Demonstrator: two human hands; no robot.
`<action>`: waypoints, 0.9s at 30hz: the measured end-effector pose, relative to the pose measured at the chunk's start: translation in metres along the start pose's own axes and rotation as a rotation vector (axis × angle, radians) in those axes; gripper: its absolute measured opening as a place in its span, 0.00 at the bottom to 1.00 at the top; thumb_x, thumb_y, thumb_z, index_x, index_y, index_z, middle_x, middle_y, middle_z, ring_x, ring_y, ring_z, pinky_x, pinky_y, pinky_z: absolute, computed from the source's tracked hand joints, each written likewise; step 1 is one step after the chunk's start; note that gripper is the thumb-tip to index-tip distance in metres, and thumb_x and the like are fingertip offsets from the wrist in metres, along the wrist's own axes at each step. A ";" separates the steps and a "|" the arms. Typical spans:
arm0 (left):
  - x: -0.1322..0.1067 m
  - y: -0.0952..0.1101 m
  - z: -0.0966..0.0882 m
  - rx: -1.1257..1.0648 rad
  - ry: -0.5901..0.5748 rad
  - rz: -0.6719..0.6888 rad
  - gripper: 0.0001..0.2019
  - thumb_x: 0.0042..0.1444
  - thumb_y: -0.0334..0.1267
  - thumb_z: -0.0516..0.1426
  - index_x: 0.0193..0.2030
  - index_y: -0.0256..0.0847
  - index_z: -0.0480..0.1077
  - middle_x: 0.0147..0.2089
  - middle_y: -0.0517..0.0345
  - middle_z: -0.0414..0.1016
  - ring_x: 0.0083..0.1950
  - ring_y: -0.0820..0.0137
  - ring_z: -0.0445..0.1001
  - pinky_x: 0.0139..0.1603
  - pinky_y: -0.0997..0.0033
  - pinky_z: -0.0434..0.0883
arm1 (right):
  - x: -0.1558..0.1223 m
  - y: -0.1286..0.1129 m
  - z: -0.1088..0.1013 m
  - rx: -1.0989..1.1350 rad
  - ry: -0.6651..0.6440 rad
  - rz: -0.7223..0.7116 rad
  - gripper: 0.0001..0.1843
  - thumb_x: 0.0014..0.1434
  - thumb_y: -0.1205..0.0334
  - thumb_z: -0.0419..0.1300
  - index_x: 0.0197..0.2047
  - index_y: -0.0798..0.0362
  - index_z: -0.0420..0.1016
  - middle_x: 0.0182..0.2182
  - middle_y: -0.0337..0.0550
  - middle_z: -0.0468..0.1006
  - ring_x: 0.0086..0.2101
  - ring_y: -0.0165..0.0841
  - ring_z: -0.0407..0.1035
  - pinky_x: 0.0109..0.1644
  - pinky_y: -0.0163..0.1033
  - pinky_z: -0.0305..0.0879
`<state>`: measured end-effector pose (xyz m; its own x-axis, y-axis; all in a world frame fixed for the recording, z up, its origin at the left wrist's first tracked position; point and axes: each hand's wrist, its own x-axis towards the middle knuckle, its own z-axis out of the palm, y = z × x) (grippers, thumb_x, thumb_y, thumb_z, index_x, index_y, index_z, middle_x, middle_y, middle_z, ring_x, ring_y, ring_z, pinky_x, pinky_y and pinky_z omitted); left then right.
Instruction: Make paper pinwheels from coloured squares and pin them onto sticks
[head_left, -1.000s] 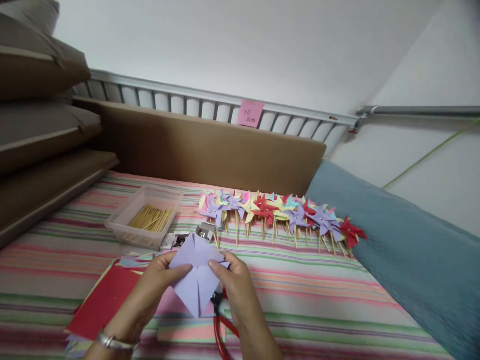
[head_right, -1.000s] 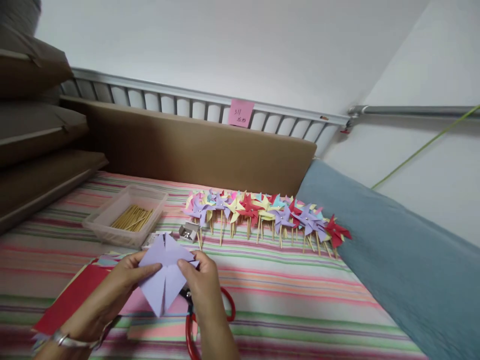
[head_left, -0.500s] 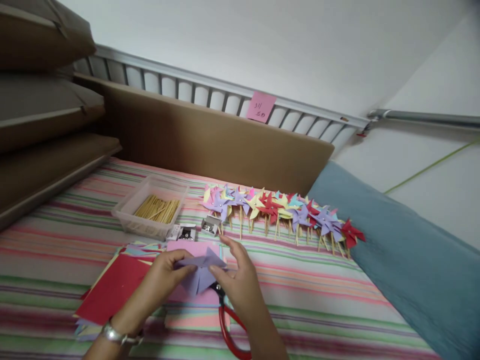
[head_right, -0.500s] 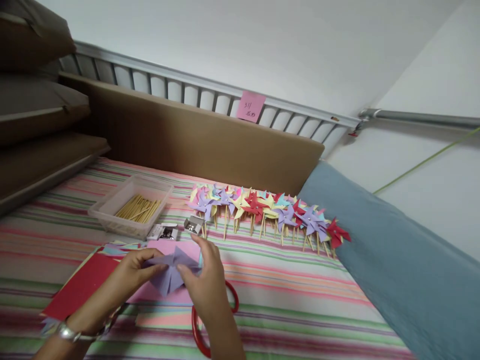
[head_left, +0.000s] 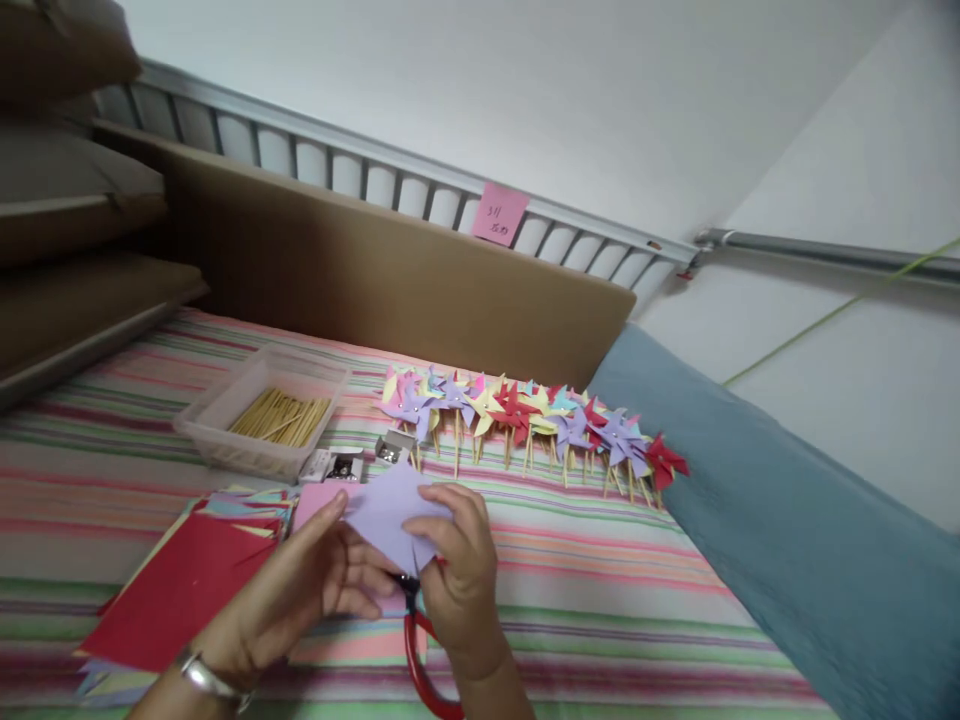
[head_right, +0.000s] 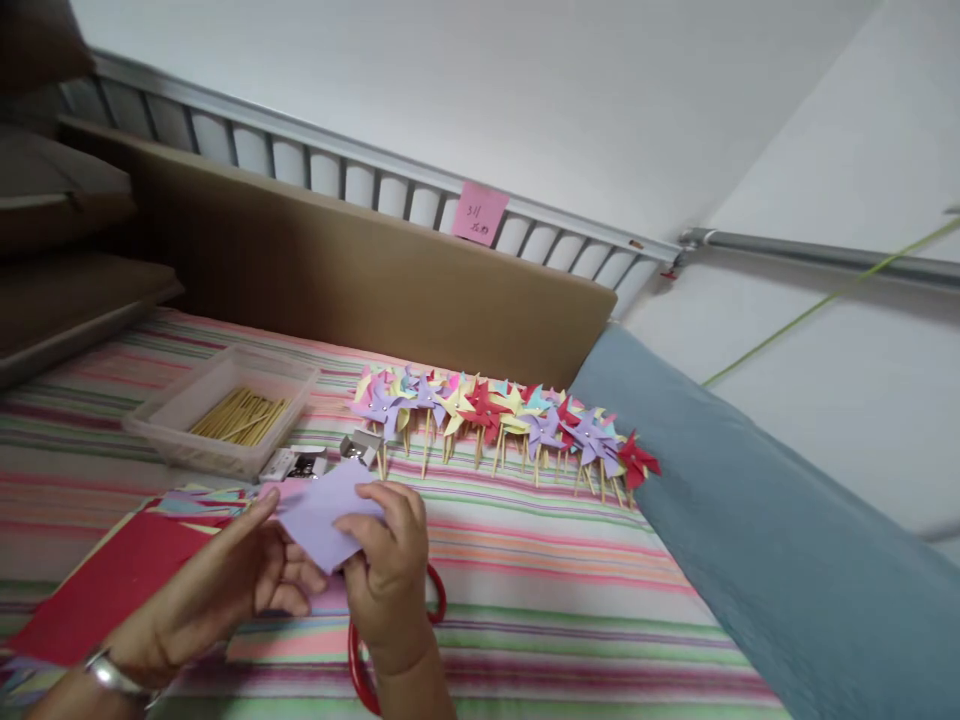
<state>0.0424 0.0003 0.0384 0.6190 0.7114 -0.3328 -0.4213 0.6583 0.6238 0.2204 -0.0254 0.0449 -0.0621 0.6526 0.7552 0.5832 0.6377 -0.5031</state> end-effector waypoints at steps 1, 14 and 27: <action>0.000 -0.001 0.001 -0.084 -0.011 0.006 0.26 0.54 0.57 0.52 0.41 0.34 0.75 0.35 0.44 0.79 0.33 0.61 0.76 0.33 0.62 0.73 | -0.002 0.000 0.004 -0.002 -0.048 -0.031 0.20 0.49 0.79 0.52 0.38 0.46 0.73 0.47 0.43 0.70 0.48 0.39 0.63 0.50 0.48 0.62; 0.006 0.010 -0.019 -0.196 0.328 0.300 0.07 0.53 0.26 0.57 0.37 0.31 0.75 0.35 0.48 0.80 0.34 0.68 0.77 0.36 0.74 0.75 | -0.014 0.008 0.028 -0.096 -0.212 0.014 0.21 0.54 0.78 0.49 0.44 0.48 0.72 0.57 0.46 0.64 0.57 0.41 0.57 0.57 0.52 0.58; 0.000 0.021 -0.022 -0.209 0.380 0.387 0.09 0.53 0.24 0.55 0.40 0.29 0.74 0.37 0.45 0.80 0.36 0.66 0.78 0.38 0.73 0.76 | -0.014 -0.008 0.030 0.022 -0.168 0.196 0.14 0.58 0.72 0.54 0.45 0.48 0.72 0.52 0.48 0.68 0.53 0.40 0.61 0.56 0.49 0.60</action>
<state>0.0191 0.0197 0.0357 0.1290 0.9229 -0.3629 -0.7155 0.3400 0.6103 0.1925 -0.0271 0.0255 -0.0841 0.8222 0.5629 0.5798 0.4998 -0.6435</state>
